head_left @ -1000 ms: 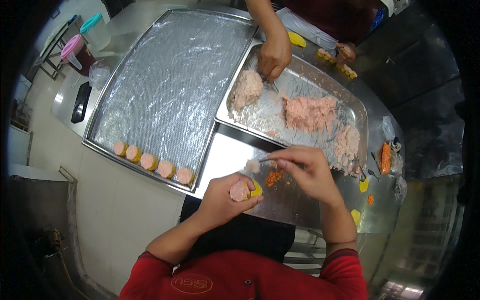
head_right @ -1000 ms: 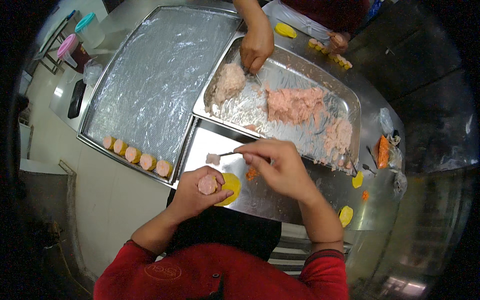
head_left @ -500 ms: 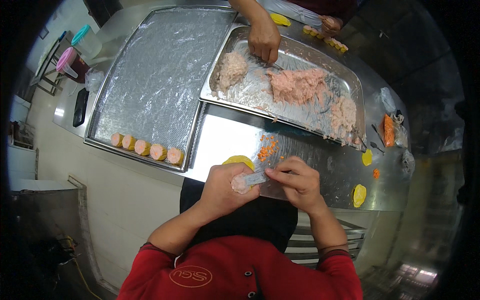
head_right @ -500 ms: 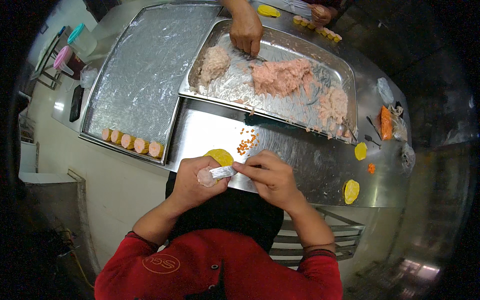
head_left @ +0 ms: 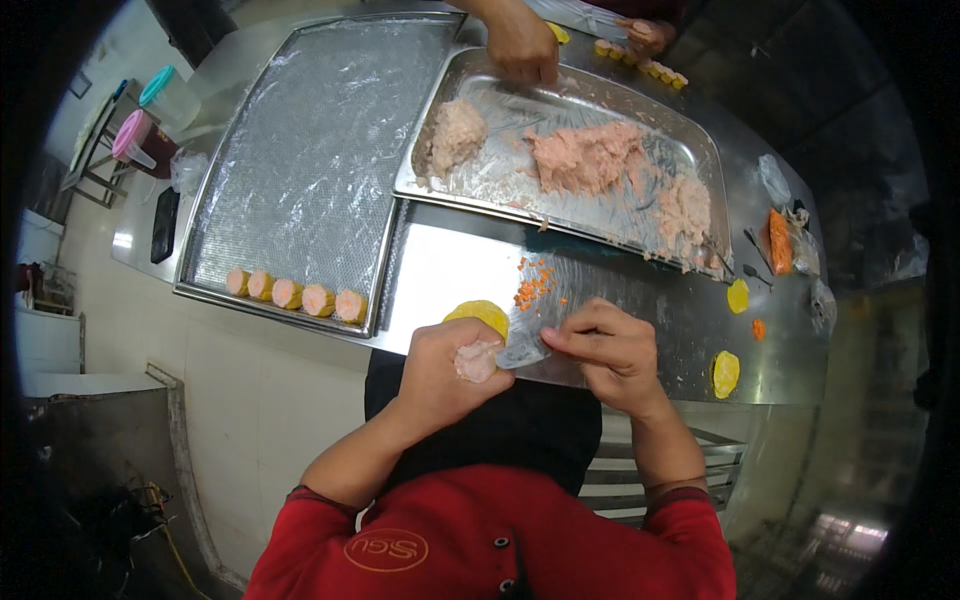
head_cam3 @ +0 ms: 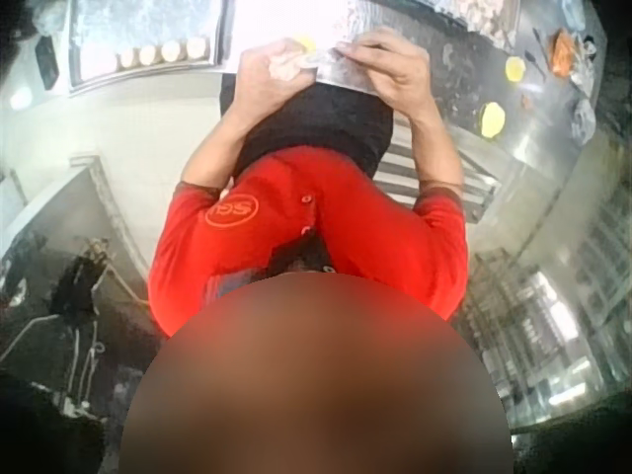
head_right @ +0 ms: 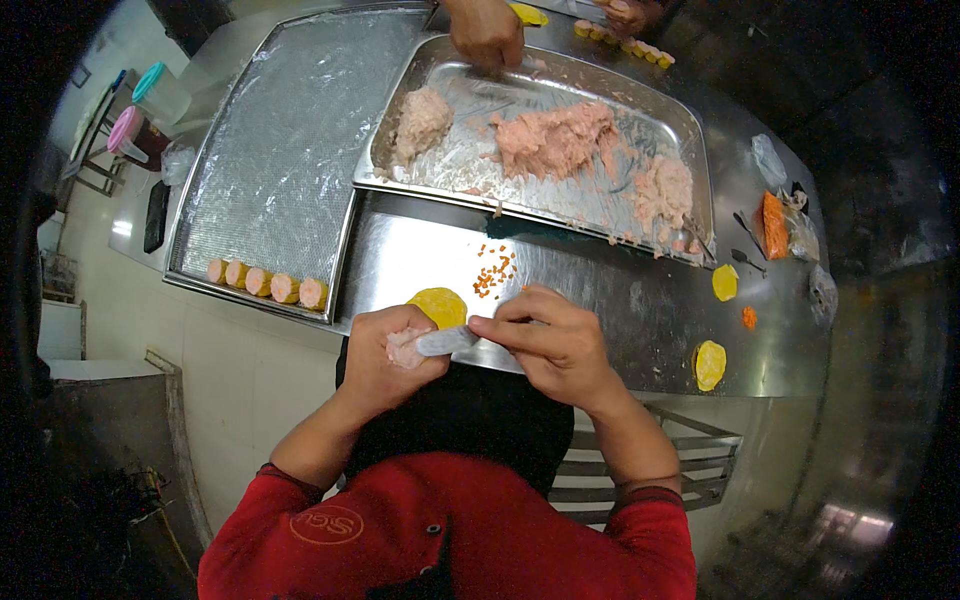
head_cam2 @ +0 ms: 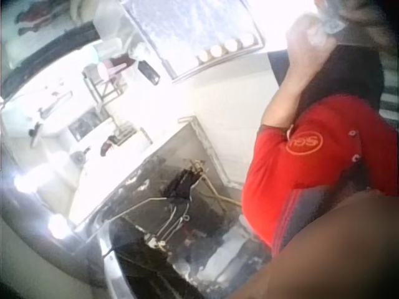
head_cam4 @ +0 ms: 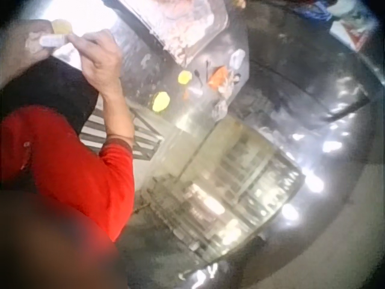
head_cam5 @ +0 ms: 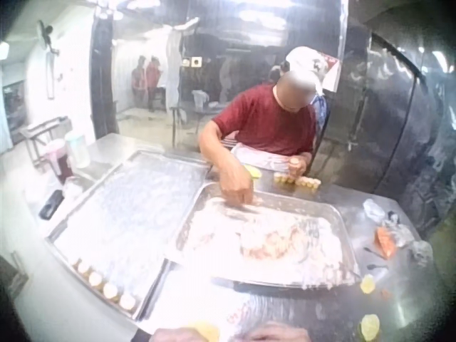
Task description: The person scoops a pink paste onto yellow discs and places the assembled items on a metal tray. The process is repeated multiple times with consistent hand motions.
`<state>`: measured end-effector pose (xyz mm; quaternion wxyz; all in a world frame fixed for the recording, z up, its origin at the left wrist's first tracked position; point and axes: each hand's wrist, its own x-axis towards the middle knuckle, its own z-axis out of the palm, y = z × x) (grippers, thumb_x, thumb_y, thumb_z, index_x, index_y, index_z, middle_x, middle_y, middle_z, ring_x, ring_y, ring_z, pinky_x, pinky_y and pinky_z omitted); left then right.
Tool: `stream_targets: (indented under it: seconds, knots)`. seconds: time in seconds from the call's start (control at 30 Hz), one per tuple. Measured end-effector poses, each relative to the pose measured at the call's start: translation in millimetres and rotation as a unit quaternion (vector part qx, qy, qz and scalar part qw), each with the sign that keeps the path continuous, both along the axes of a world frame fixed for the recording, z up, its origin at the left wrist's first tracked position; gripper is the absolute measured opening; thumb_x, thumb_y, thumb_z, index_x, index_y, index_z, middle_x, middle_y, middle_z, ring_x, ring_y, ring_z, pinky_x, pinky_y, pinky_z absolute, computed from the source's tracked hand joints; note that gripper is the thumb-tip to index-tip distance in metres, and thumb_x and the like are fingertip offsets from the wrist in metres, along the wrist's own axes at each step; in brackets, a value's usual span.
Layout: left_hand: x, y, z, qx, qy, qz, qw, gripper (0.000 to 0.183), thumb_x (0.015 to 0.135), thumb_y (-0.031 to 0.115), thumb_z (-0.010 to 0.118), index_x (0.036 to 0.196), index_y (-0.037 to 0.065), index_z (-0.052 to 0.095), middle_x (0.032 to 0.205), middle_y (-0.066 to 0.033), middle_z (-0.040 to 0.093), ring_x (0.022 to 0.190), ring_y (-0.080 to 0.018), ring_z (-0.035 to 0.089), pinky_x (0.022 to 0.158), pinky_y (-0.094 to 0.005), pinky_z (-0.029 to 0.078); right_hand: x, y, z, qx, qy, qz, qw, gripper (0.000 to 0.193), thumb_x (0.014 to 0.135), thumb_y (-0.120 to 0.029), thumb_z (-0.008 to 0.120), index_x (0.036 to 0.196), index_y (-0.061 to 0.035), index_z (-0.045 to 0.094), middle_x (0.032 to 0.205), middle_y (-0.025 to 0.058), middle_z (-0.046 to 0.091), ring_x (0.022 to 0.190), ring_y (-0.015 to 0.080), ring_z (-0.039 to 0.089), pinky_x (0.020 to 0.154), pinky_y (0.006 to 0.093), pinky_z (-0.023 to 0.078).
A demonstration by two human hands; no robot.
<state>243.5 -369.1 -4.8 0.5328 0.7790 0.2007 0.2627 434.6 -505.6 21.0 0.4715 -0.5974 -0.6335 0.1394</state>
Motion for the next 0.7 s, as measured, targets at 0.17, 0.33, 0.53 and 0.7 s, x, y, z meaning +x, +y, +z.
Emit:
stream_targets:
  seconds: [0.17,0.33,0.53,0.7]
  knots:
    - [1,1,4,0.008,0.005,-0.022,1.0,0.019,0.076,0.008,0.086,0.085,0.002,0.07,0.078,-0.0077,0.072,0.072,-0.0134,0.069,0.068,-0.0285,0.054,-3,6,-1,-0.038,-0.03,0.034,0.998,0.045,0.076,0.012,0.07,0.114,-0.0099,0.081,0.089,0.0083,0.07,0.078,0.0236,0.067,0.071,0.0332,0.054]
    - [-1,4,5,0.001,-0.027,-0.023,0.999,0.026,0.076,0.005,0.087,0.094,0.0,0.069,0.102,-0.0124,0.074,0.084,-0.0168,0.071,0.077,-0.0304,0.055,4,0,-5,-0.03,0.075,-0.018,0.997,0.028,0.083,0.004,0.072,0.109,-0.0047,0.08,0.087,0.0101,0.072,0.076,0.0214,0.067,0.069,0.0323,0.053]
    - [4,8,1,0.048,-0.087,-0.06,0.993,0.033,0.075,0.003,0.087,0.101,0.001,0.067,0.108,-0.0131,0.073,0.089,-0.0156,0.071,0.08,-0.0299,0.055,7,-8,-2,-0.13,0.139,-0.057,0.98,0.009,0.088,-0.008,0.078,0.093,-0.0006,0.079,0.079,0.0104,0.072,0.074,0.0186,0.067,0.066,0.031,0.051]
    - [-6,0,3,-0.058,-0.003,-0.068,0.996,0.02,0.078,0.005,0.087,0.088,0.004,0.069,0.087,-0.0067,0.073,0.075,-0.01,0.068,0.068,-0.027,0.053,-9,1,-3,-0.059,0.104,-0.025,0.992,0.01,0.086,-0.013,0.082,0.087,-0.0032,0.079,0.076,0.0086,0.069,0.071,0.0218,0.065,0.064,0.034,0.049]
